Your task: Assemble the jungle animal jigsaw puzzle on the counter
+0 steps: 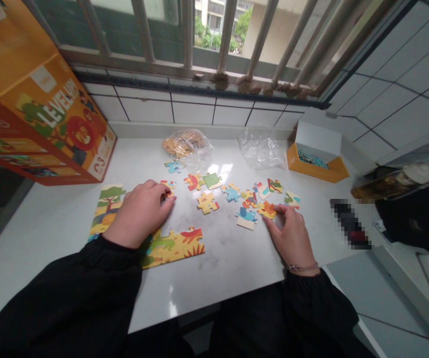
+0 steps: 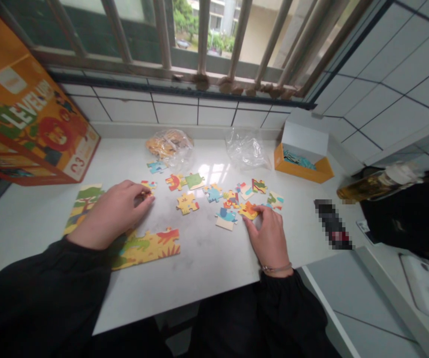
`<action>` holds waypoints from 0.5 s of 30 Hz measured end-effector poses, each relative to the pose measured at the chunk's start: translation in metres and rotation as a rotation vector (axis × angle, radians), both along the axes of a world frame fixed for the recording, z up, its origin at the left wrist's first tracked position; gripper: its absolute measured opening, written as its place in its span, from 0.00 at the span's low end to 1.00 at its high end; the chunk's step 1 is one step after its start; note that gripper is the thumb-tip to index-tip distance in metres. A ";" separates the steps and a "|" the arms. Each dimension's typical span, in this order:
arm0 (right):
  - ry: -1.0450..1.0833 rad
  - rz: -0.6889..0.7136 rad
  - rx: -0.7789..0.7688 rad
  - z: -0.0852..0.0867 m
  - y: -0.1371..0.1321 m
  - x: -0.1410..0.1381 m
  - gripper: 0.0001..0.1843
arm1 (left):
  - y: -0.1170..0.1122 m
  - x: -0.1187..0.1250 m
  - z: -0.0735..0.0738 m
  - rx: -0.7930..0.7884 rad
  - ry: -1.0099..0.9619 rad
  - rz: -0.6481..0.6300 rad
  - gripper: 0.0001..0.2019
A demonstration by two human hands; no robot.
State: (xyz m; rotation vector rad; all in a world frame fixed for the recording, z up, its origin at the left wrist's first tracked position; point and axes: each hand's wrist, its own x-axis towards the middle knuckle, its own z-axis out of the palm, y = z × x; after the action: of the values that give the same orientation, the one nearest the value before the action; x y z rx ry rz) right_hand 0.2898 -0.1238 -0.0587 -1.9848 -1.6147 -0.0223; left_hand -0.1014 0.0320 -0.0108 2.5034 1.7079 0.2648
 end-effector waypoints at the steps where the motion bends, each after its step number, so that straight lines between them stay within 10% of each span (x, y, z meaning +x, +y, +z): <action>1: 0.002 -0.007 0.002 0.000 0.000 0.000 0.22 | 0.000 0.000 0.000 -0.003 0.002 0.004 0.20; 15: 0.124 0.110 0.210 0.016 -0.001 -0.011 0.11 | -0.005 0.004 0.005 -0.027 0.007 0.026 0.19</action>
State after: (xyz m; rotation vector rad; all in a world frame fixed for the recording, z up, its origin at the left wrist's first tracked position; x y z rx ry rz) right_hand 0.2790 -0.1253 -0.0427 -1.7040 -1.5706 -0.0250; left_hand -0.0972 0.0268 -0.0054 2.4676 1.7358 0.2343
